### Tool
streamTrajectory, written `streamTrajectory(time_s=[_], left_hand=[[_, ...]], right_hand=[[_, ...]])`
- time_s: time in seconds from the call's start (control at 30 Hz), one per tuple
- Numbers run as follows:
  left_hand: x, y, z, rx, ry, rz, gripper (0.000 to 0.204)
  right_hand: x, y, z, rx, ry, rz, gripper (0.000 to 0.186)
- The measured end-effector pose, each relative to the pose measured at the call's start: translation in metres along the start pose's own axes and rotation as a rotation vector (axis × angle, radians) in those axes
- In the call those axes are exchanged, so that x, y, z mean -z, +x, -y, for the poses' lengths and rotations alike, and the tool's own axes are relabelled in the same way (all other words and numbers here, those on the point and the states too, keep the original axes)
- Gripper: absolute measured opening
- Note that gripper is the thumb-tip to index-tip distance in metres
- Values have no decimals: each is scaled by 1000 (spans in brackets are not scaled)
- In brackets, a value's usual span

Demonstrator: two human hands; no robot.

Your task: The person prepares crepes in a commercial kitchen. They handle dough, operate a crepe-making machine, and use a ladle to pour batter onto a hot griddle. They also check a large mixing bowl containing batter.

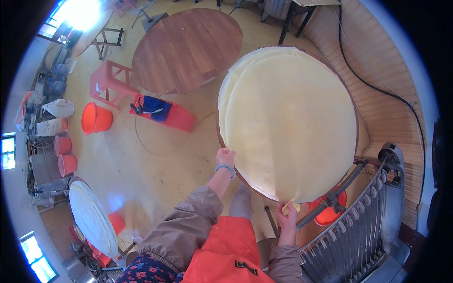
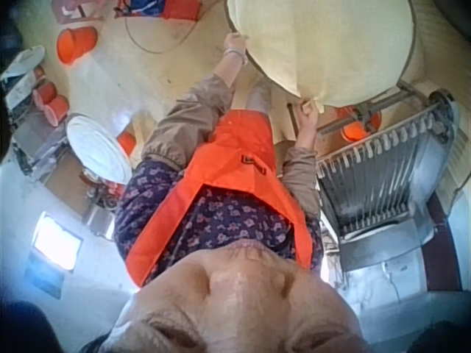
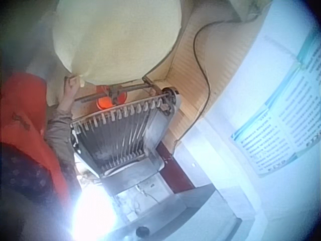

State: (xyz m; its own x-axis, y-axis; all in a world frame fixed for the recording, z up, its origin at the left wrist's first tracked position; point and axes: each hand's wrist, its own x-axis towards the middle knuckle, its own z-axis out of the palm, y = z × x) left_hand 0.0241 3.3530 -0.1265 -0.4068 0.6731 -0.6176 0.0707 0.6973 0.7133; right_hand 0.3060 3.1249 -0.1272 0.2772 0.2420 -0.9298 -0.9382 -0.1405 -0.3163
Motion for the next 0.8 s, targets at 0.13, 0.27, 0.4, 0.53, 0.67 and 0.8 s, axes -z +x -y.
streamTrajectory(time_s=[0.13,0.27,0.4,0.53,0.67,0.8], left_hand=[[-8,-4,16,21,-80,-69,22],[-12,-14,40,101,-32,65,25],[-12,-46,45,364,-239,351,27],[-12,-75,30,325,-150,407,22],[-17,-97,5,82,50,332,26],[-27,-107,-18,-67,172,352,29]], right_hand=[[-4,-3,-1,-34,-31,-61,23],[-4,-5,-5,-80,-90,39,23],[-6,-5,-10,-150,-88,24,25],[-12,-13,-13,-167,-55,-1,26],[-16,-33,-7,-197,16,51,25],[-18,-46,8,-94,242,128,28]])
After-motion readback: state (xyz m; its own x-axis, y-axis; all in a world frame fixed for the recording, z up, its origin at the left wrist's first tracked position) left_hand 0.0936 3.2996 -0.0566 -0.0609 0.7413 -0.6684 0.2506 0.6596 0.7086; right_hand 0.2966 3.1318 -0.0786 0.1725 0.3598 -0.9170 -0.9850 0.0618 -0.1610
